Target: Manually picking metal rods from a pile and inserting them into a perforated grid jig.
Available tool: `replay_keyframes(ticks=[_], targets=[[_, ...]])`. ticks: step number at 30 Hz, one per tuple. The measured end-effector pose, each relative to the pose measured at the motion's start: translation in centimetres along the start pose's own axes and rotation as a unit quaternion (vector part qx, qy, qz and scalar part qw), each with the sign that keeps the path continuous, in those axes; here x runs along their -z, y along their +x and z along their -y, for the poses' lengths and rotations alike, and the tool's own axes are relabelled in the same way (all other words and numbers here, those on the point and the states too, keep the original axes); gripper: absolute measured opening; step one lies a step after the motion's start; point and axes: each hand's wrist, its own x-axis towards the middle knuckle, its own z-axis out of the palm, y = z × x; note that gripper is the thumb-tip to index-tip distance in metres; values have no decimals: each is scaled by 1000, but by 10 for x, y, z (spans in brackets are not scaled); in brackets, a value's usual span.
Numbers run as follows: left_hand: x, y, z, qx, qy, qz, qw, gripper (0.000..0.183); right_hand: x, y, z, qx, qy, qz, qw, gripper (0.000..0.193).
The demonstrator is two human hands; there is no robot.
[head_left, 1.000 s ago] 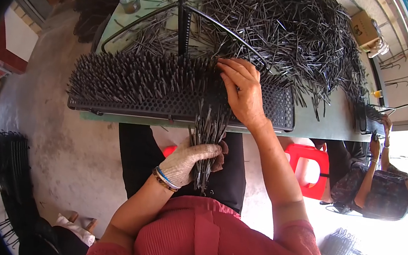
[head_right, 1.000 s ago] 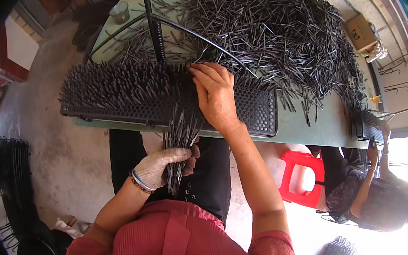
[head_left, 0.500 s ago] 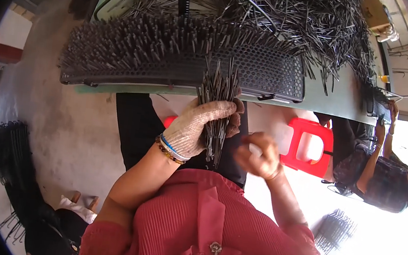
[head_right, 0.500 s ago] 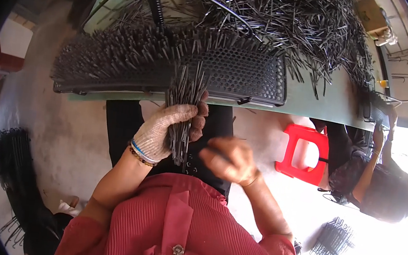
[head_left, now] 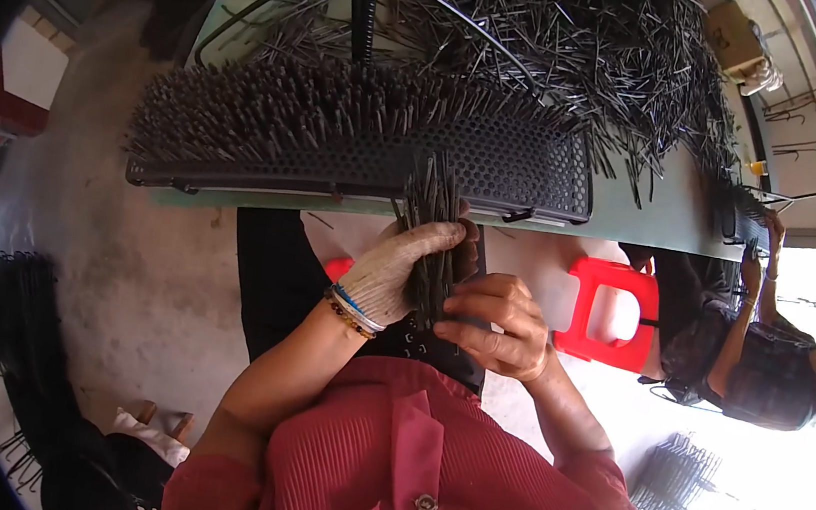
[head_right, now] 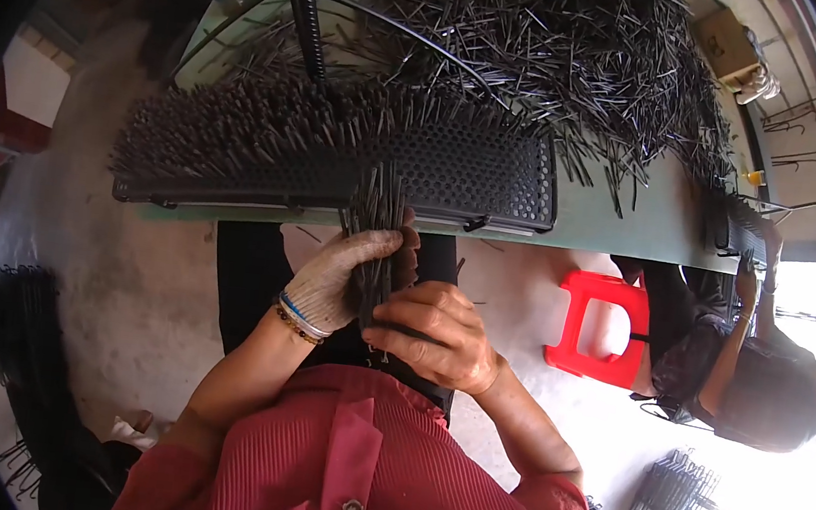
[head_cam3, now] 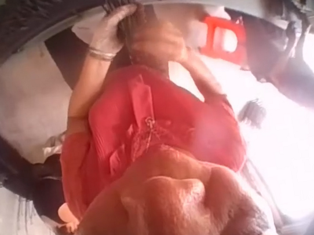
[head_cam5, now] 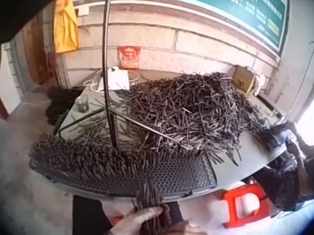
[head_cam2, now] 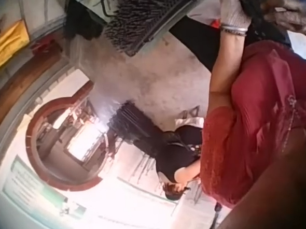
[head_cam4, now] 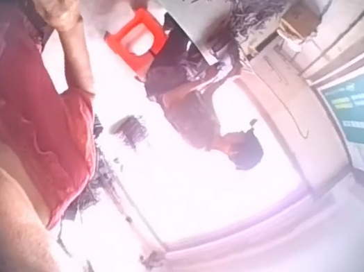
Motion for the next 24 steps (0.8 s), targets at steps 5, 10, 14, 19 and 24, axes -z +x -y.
replay_keyframes(ticks=[5,10,14,19,24], targets=[[11,-2,-4,-14,49,12,999,33,14,13,4,-78,89,-30,993,17],[13,-5,-7,-19,135,-11,991,38,12,50,-42,-276,44,-278,919,37],[12,-8,-10,-19,126,-10,992,37,-1,86,-96,-249,1,-239,939,38],[6,-9,-14,14,59,-65,996,34,-14,94,-120,-243,-64,-173,952,29],[10,-18,-16,20,144,-31,989,35,-18,88,-129,-176,-133,-129,967,24]])
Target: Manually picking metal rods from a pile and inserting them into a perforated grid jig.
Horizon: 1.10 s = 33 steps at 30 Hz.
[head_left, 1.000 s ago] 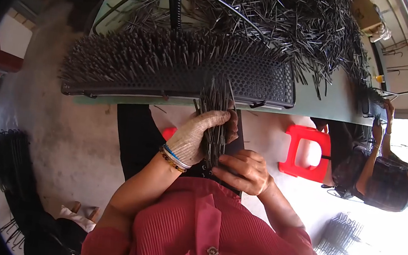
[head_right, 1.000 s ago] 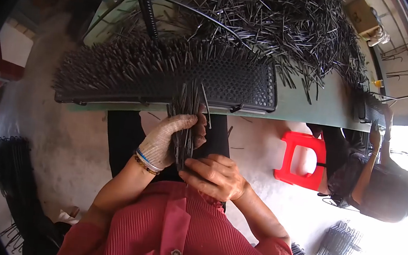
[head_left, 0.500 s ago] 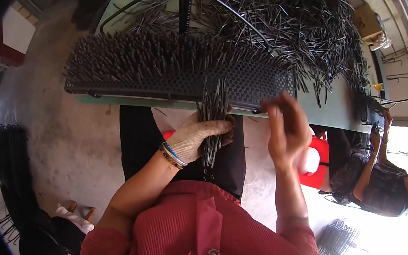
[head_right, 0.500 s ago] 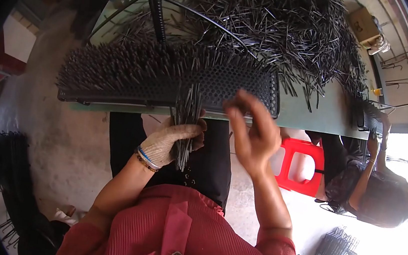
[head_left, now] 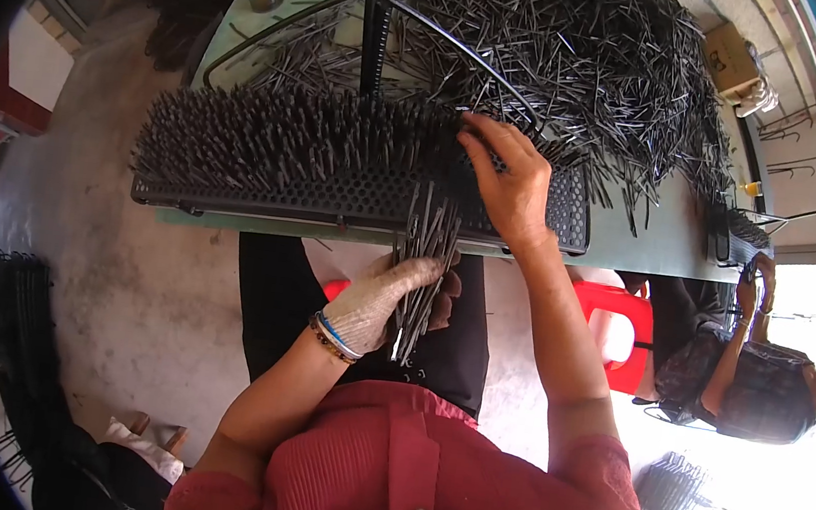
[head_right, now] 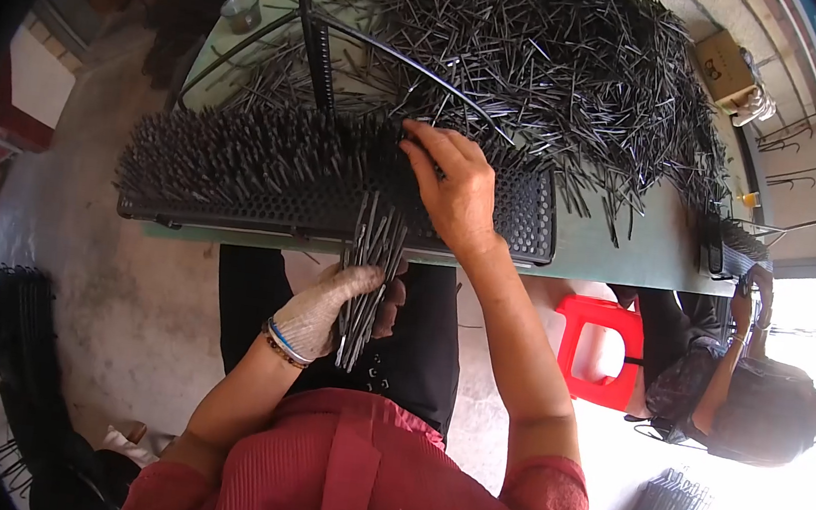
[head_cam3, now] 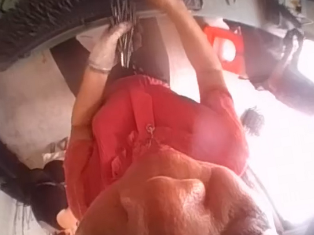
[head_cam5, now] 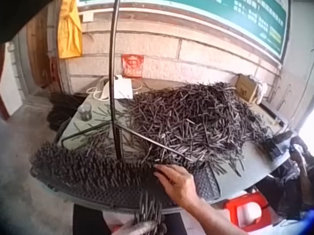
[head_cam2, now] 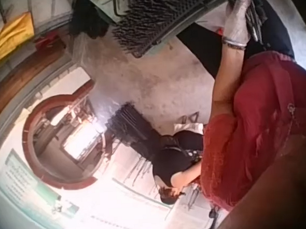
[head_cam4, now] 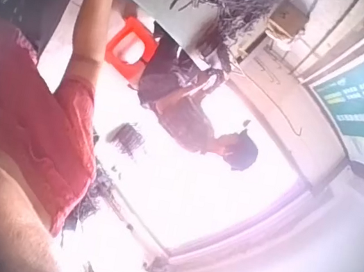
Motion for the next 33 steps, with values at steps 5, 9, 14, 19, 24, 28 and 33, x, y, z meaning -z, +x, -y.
replay_keyframes(ticks=[5,9,14,19,24,28,33], targets=[[11,-4,2,-16,0,46,999,34,-5,-3,7,24,-34,17,999,19],[13,-5,-1,-24,23,53,998,36,20,-2,33,-118,116,98,981,21],[4,-10,-13,-44,92,108,989,36,29,-12,37,-281,286,284,871,30],[0,-5,-9,3,125,117,985,45,40,-18,44,-380,335,277,816,28],[0,-2,-8,20,154,139,978,46,50,-17,43,-406,329,272,808,28],[2,5,-6,37,150,141,978,49,58,-13,25,-351,342,113,865,22],[-8,12,-2,21,39,96,994,47,60,12,-2,-283,198,-15,938,24]])
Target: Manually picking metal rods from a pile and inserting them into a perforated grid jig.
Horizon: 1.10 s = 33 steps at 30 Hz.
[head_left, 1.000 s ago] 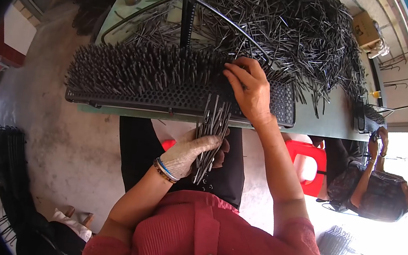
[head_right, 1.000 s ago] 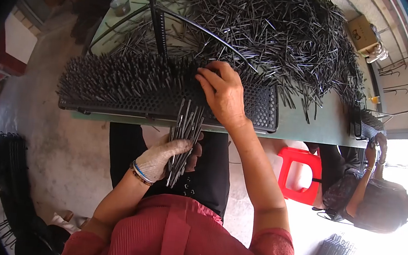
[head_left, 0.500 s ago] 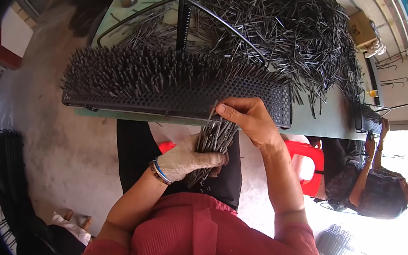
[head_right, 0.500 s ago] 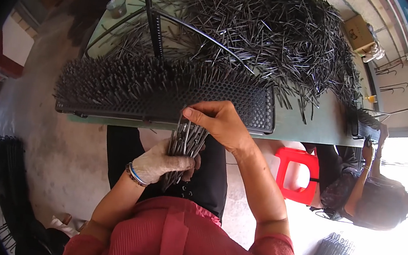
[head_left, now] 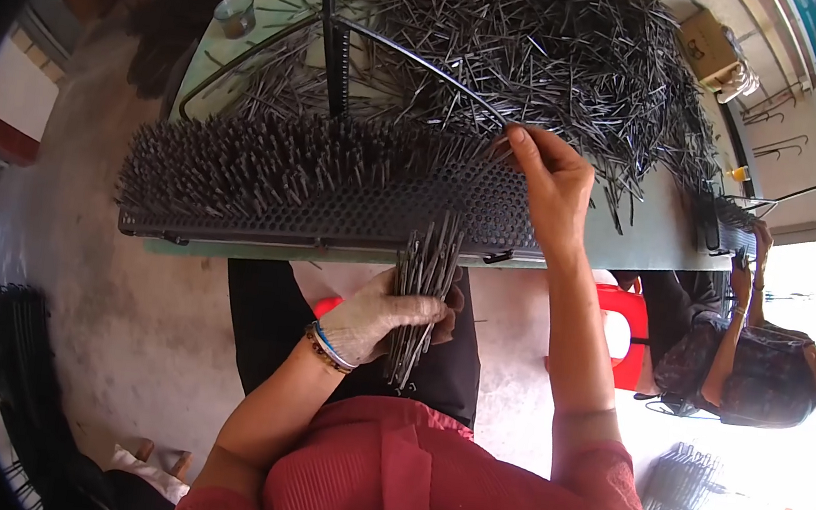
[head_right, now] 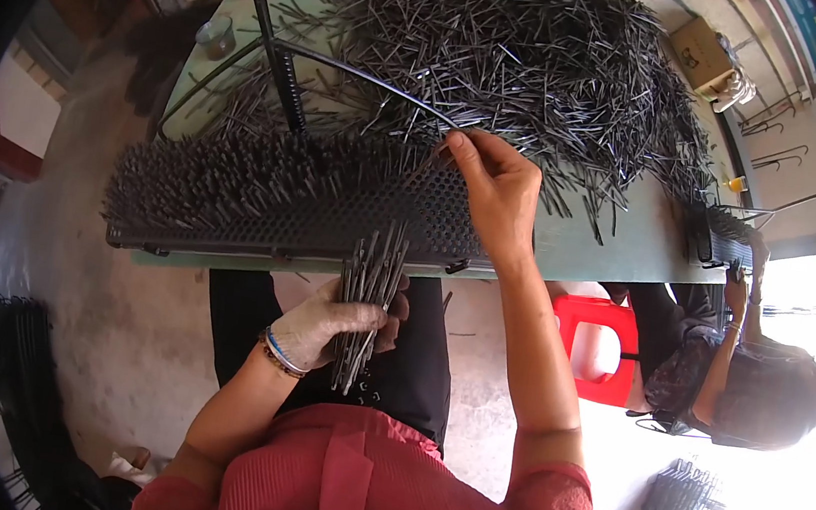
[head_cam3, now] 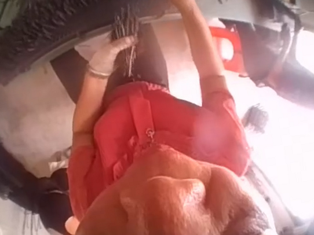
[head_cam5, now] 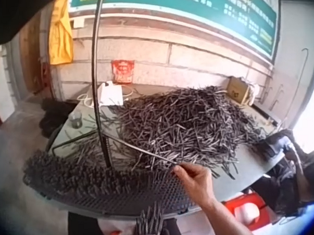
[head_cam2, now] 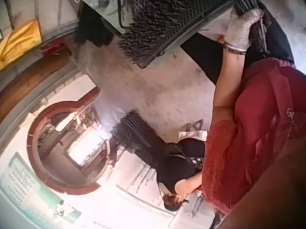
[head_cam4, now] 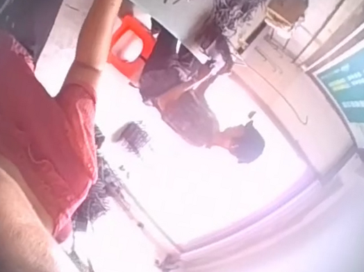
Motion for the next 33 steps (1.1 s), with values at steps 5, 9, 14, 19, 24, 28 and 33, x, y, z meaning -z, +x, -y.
replay_keyframes(ticks=[5,9,14,19,24,28,33], targets=[[3,12,13,-22,-67,-52,996,36,-5,16,-27,59,-28,-21,998,22],[0,8,6,-8,-41,-43,998,34,-7,18,-32,65,-24,-12,998,21],[-1,6,6,32,-66,-63,995,36,-6,19,-36,86,-60,1,994,21],[-1,3,1,27,-38,-47,998,37,-12,9,-38,172,-194,4,966,20],[2,3,1,33,-22,-54,998,37,-17,6,-39,276,-262,4,925,25],[3,4,1,36,-38,-45,998,36,-17,6,-35,267,-273,-7,924,24],[2,4,1,28,-30,-62,997,35,-22,2,-31,301,-301,-21,905,21]])
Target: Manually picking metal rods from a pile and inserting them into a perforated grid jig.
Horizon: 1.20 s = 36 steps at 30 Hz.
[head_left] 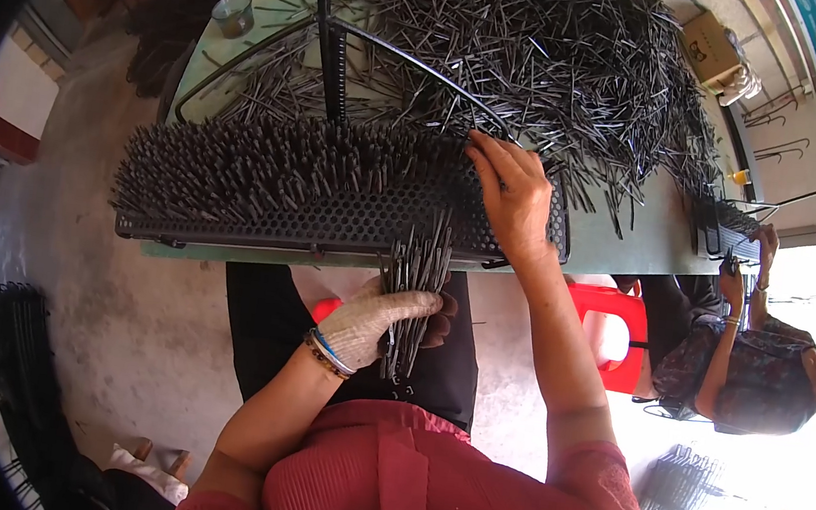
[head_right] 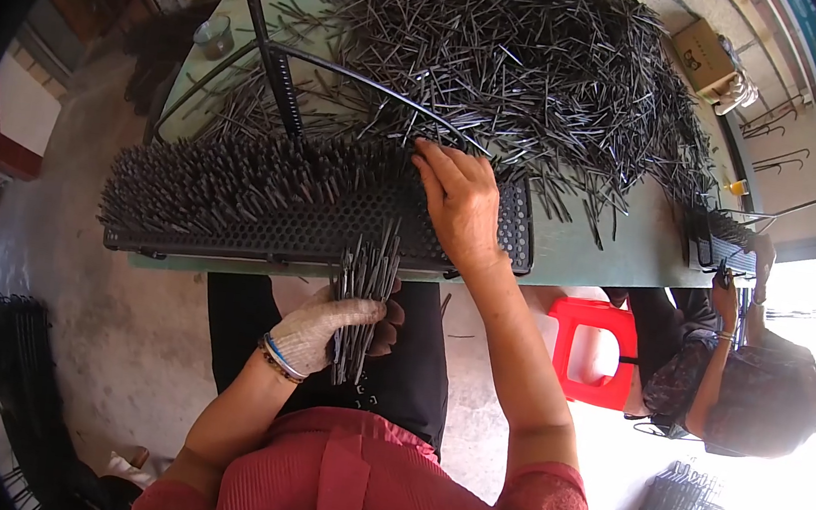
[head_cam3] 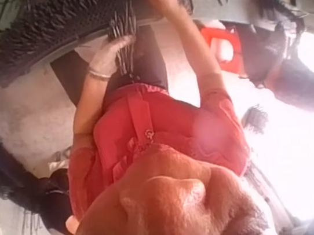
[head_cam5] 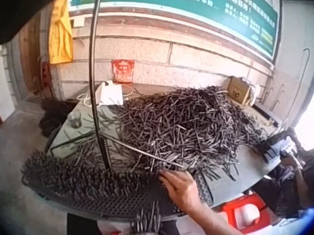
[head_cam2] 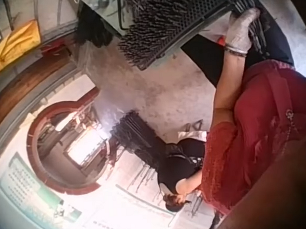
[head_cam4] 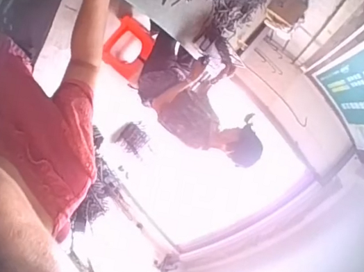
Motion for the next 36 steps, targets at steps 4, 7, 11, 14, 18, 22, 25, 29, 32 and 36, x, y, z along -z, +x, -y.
replay_keyframes(ticks=[4,7,11,14,18,22,25,29,32,36], targets=[[-2,0,1,-12,18,-12,1000,34,-1,0,1,3,-15,-12,1000,19],[-3,0,3,-23,23,-12,999,33,1,4,6,31,-18,0,999,19],[-4,0,4,-39,34,-17,998,32,4,8,6,65,-53,35,996,18],[-3,0,5,-46,36,-11,998,31,4,5,8,83,-53,-13,995,17],[-2,-1,3,-38,30,-26,998,31,5,4,9,65,-55,8,996,16],[-4,-2,2,-31,19,-27,999,30,5,3,8,43,-48,-6,998,16],[-4,-3,0,-35,25,-28,999,29,5,3,9,46,-44,-5,998,15],[-4,-3,1,-47,31,-28,998,27,5,3,10,50,-52,-6,997,14],[-4,-2,2,-51,40,-30,997,26,9,7,14,29,-56,26,998,14],[-3,-1,2,-56,60,-18,996,25,3,4,9,-5,-28,-9,1000,14]])
